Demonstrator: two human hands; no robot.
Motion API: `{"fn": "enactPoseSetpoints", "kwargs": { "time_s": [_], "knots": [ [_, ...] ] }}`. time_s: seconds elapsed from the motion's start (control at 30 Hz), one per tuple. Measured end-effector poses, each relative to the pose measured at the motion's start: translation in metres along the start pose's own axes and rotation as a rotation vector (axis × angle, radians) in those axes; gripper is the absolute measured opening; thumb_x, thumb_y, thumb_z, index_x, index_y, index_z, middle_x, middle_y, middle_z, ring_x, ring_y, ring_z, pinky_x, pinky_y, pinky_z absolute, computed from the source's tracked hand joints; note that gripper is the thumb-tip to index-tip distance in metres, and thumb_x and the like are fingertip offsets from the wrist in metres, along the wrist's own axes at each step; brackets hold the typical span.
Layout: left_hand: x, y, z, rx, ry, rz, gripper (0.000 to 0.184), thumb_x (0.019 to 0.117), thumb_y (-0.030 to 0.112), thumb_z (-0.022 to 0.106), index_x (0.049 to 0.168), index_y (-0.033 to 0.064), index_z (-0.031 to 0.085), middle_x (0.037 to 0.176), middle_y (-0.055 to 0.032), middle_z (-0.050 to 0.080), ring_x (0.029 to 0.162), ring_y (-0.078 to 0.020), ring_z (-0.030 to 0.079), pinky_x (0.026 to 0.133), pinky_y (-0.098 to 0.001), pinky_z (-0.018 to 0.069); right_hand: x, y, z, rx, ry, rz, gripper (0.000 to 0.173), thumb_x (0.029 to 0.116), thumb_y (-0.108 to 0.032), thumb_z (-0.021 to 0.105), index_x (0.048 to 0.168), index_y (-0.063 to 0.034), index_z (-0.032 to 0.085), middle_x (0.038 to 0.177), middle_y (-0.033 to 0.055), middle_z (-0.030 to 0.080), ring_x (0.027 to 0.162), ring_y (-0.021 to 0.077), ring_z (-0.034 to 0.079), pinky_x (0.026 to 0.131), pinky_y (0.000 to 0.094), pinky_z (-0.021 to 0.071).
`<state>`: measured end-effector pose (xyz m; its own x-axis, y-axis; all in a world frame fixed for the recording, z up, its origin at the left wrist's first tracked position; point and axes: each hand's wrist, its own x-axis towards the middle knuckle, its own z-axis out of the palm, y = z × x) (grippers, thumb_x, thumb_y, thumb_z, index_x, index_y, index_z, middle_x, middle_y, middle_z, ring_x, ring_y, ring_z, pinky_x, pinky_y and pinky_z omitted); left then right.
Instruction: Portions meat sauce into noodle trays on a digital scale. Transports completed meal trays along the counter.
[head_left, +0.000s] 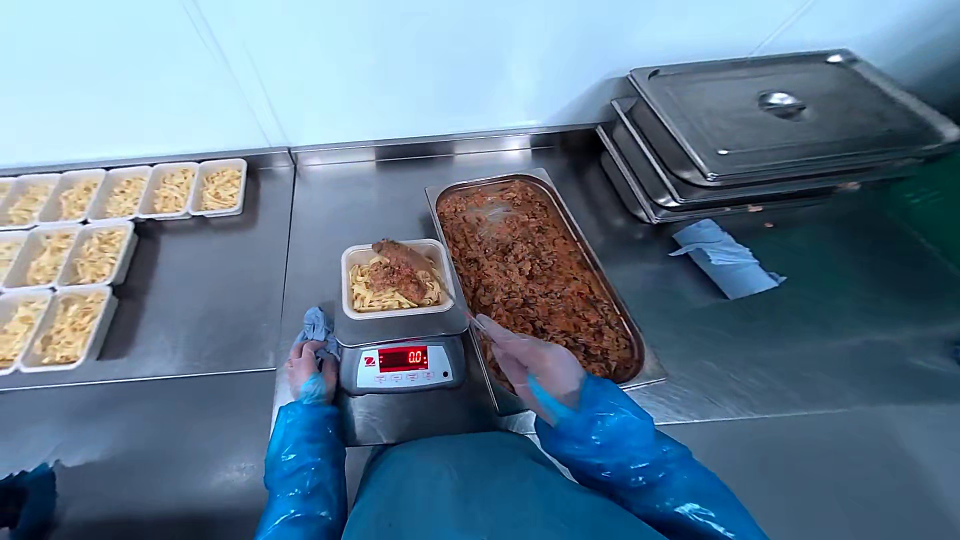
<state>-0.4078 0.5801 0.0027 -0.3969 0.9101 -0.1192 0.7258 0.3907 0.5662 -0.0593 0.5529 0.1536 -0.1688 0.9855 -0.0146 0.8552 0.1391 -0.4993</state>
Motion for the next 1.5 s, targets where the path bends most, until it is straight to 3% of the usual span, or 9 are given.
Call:
{"fn": "enactPoseSetpoints", "kwargs": {
  "time_s": [0.37, 0.53, 0.7, 0.83, 0.93, 1.0, 1.1, 1.23, 1.5],
  "knots": [
    [0.001, 0.0, 0.002, -0.043, 0.005, 0.065, 0.029, 0.09, 0.014, 0.074, 0.118, 0.0056, 0.072, 0.137, -0.0268, 0.058, 0.125, -0.0501, 0.053, 0.101, -0.0665, 0.0434, -0.004, 0.01, -0.002, 0.189, -0.028, -0.035, 0.044, 0.1038, -0.017, 0.053, 0.147, -0.0227, 0.058, 0.1, 0.0083, 0.076, 0.079, 0.02, 0.072, 0.074, 0.0445, 0.0606],
    [-0.001, 0.001, 0.003, -0.052, 0.016, 0.062, 0.029, 0.0887, 0.012, 0.075, 0.117, 0.0066, 0.072, 0.138, -0.026, 0.057, 0.126, -0.0496, 0.053, 0.101, -0.0672, 0.0427, 0.019, 0.037, -0.016, 0.373, 0.091, 0.123, 0.05, 0.1067, -0.015, 0.047, 0.156, -0.0199, 0.046, 0.073, 0.0087, 0.062, 0.055, 0.0183, 0.055, 0.054, 0.0392, 0.0509],
    [0.001, -0.003, 0.005, -0.059, 0.033, 0.063, 0.03, 0.0875, 0.011, 0.076, 0.117, 0.0066, 0.072, 0.139, -0.0263, 0.056, 0.127, -0.0491, 0.052, 0.101, -0.0652, 0.0434, 0.087, 0.077, -0.038, -0.004, -0.109, 0.601, 0.054, 0.1104, -0.02, 0.039, 0.163, -0.0237, 0.028, 0.124, 0.0248, 0.068, 0.114, 0.0428, 0.067, 0.097, 0.0619, 0.0512],
    [0.001, -0.005, 0.005, -0.041, 0.035, 0.054, 0.03, 0.0882, 0.011, 0.076, 0.117, 0.0064, 0.072, 0.139, -0.0254, 0.057, 0.127, -0.0494, 0.052, 0.101, -0.0655, 0.0428, 0.104, 0.089, -0.026, -0.208, -0.296, 0.795, 0.065, 0.1014, -0.015, 0.054, 0.16, -0.0093, 0.026, 0.127, 0.0266, 0.065, 0.12, 0.0438, 0.064, 0.098, 0.0608, 0.0514],
    [0.002, 0.003, 0.004, -0.036, 0.039, 0.022, 0.028, 0.0879, 0.008, 0.075, 0.116, 0.0057, 0.072, 0.139, -0.0265, 0.056, 0.126, -0.0502, 0.052, 0.102, -0.065, 0.0425, 0.096, 0.079, -0.014, -0.092, -0.332, 0.732, 0.051, 0.107, -0.016, 0.045, 0.157, -0.0104, 0.034, 0.131, 0.026, 0.064, 0.122, 0.042, 0.063, 0.101, 0.0594, 0.0504],
    [0.002, 0.005, 0.004, -0.027, 0.031, 0.005, 0.028, 0.0881, 0.008, 0.075, 0.116, 0.0054, 0.072, 0.139, -0.0264, 0.056, 0.126, -0.0498, 0.052, 0.101, -0.0652, 0.0426, 0.09, 0.087, -0.008, 0.204, -0.199, 0.695, 0.044, 0.108, -0.014, 0.042, 0.152, -0.0123, 0.048, 0.116, 0.0218, 0.068, 0.104, 0.0354, 0.068, 0.091, 0.0536, 0.0537],
    [0.003, 0.001, 0.006, -0.029, 0.052, 0.039, 0.028, 0.0863, 0.008, 0.076, 0.113, 0.0052, 0.072, 0.136, -0.0269, 0.057, 0.125, -0.0509, 0.052, 0.1, -0.0663, 0.0426, 0.076, 0.102, 0.001, 0.885, 0.13, 0.73, 0.037, 0.1075, -0.006, 0.042, 0.142, -0.0044, 0.055, 0.073, 0.0033, 0.055, 0.047, 0.0079, 0.041, 0.043, 0.0231, 0.0352],
    [0.001, 0.004, 0.002, -0.038, 0.037, 0.043, 0.028, 0.0865, 0.006, 0.076, 0.115, 0.0038, 0.072, 0.137, -0.0292, 0.056, 0.125, -0.052, 0.052, 0.101, -0.0666, 0.0417, 0.063, 0.117, -0.004, 1.305, 0.199, 0.737, 0.038, 0.1075, -0.004, 0.034, 0.142, -0.0031, 0.051, 0.066, -0.0005, 0.05, 0.041, 0.002, 0.035, 0.037, 0.0167, 0.0307],
    [-0.001, 0.012, 0.0, -0.04, 0.02, -0.015, 0.03, 0.0871, 0.006, 0.076, 0.117, 0.0041, 0.071, 0.14, -0.0279, 0.055, 0.127, -0.051, 0.051, 0.102, -0.0656, 0.0422, 0.051, 0.124, -0.005, 1.246, 0.273, 0.628, 0.041, 0.1074, -0.005, 0.036, 0.146, -0.0037, 0.051, 0.066, 0.001, 0.054, 0.041, 0.003, 0.037, 0.037, 0.0171, 0.0315]
  ]
}}
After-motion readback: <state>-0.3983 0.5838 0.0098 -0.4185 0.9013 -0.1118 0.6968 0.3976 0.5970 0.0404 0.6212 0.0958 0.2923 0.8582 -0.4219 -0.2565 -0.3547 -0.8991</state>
